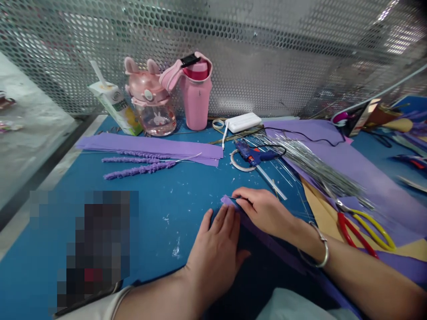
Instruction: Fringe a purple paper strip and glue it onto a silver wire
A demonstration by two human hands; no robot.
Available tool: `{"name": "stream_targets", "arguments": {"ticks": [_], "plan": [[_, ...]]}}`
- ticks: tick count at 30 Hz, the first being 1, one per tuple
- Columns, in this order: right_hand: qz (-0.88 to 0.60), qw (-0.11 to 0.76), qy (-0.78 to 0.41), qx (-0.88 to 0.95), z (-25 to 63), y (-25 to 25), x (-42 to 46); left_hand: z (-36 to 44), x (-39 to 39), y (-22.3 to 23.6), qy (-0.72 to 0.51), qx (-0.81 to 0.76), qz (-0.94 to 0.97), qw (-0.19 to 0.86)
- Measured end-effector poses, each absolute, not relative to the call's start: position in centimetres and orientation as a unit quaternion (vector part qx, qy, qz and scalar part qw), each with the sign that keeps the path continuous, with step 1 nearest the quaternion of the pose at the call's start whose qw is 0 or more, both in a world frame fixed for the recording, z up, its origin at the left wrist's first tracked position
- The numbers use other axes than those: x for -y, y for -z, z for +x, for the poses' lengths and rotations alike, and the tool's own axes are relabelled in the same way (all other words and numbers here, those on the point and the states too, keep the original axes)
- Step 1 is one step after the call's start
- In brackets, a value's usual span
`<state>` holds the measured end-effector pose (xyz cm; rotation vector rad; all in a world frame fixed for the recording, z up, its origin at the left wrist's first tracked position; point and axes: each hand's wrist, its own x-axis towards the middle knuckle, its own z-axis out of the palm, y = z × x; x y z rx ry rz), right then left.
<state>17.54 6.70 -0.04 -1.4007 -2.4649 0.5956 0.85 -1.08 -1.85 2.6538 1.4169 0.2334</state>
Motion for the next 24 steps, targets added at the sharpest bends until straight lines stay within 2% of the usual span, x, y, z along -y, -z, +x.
{"name": "stream_targets", "arguments": {"ticks": [9,17,24], "plan": [[-0.488,0.139,-0.23,0.831,17.4,0.7,-7.5,0.7,0.5,2.0,-0.08,-0.45,0.884,0.101],[-0.454,0.143,-0.239,0.846,17.5,0.4,-7.3,1.3,1.3,1.7,-0.075,-0.481,0.871,0.067],[-0.427,0.136,-0.157,0.88,17.2,-0.3,-7.2,1.4,1.2,1.9,-0.082,-0.473,0.875,0.059]]}}
